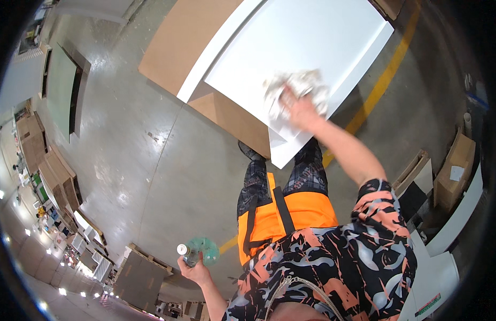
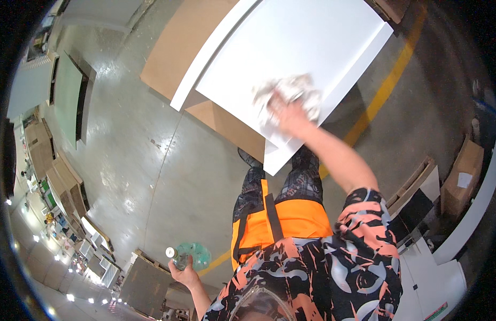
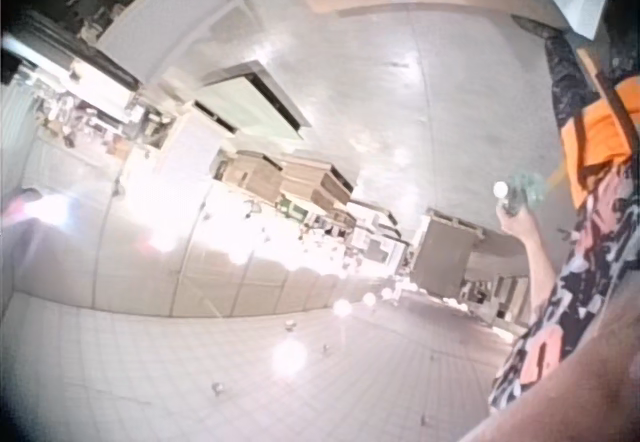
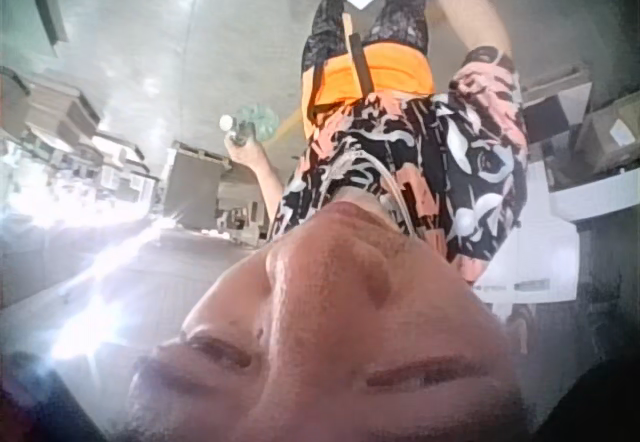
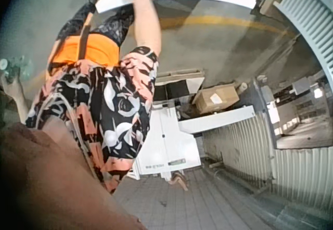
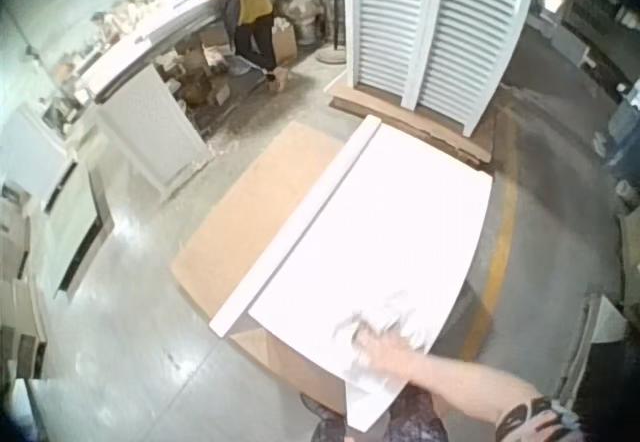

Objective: The person wipes the surfaces of white louvered doors and a white cabinet panel with a cloth, applying liquid from a plastic bottle to the cloth between wipes.

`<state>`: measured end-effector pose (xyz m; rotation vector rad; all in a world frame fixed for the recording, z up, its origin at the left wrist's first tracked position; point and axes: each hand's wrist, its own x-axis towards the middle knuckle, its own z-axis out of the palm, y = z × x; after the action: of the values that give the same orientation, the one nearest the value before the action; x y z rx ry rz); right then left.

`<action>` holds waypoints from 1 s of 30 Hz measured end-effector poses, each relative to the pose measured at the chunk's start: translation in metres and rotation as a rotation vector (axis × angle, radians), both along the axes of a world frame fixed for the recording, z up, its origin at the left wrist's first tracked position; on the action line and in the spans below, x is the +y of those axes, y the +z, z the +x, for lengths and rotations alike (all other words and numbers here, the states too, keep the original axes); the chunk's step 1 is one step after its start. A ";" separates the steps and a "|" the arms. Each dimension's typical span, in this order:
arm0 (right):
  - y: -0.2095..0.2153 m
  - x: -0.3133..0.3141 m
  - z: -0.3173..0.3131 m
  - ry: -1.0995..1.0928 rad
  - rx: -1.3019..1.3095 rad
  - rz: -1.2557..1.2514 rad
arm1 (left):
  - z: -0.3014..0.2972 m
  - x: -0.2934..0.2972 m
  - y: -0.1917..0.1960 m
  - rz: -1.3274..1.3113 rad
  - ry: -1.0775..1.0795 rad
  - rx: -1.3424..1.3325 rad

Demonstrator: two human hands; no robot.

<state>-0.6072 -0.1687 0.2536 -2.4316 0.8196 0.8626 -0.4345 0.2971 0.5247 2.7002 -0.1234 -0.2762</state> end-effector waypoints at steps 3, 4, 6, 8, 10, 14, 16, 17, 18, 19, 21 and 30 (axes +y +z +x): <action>-0.019 -0.108 -0.014 -0.493 0.055 -0.351 | 0.000 -0.006 0.005 0.033 -0.014 -0.020; -0.022 -0.113 -0.009 -0.509 0.097 -0.361 | 0.002 -0.001 0.001 0.002 0.006 -0.005; -0.031 -0.109 0.014 -0.538 0.184 -0.378 | 0.005 0.014 -0.009 -0.056 0.047 0.028; -0.073 -0.020 0.030 -0.530 -0.582 -0.388 | 0.010 0.010 -0.019 -0.082 0.057 0.079; -0.003 0.041 0.056 0.143 -0.120 -0.103 | 0.007 0.014 -0.016 -0.086 0.099 0.092; -0.051 -0.007 -0.017 -0.042 -0.390 -0.125 | 0.015 0.001 -0.013 -0.093 0.080 0.086; -0.060 -0.086 -0.050 -0.281 -0.131 -0.326 | 0.016 0.005 -0.015 -0.114 0.086 0.103; -0.044 -0.121 -0.054 -0.265 0.196 -0.526 | 0.016 0.011 -0.019 -0.142 0.104 0.113; -0.036 -0.143 -0.054 -0.472 0.173 -0.450 | 0.017 0.010 -0.022 -0.175 0.113 0.127; -0.031 -0.153 -0.055 -0.678 0.147 -0.370 | 0.017 0.009 -0.022 -0.141 0.119 0.124; -0.035 -0.096 -0.021 -0.486 0.169 -0.423 | 0.014 0.001 -0.024 -0.074 0.135 0.117; -0.016 -0.059 -0.007 -0.089 -0.363 -0.086 | 0.009 -0.011 -0.018 -0.155 0.152 0.116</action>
<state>-0.6146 -0.2278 0.2377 -2.4979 0.8301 0.3425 -0.4258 0.2863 0.5066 2.5169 0.0910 -0.3600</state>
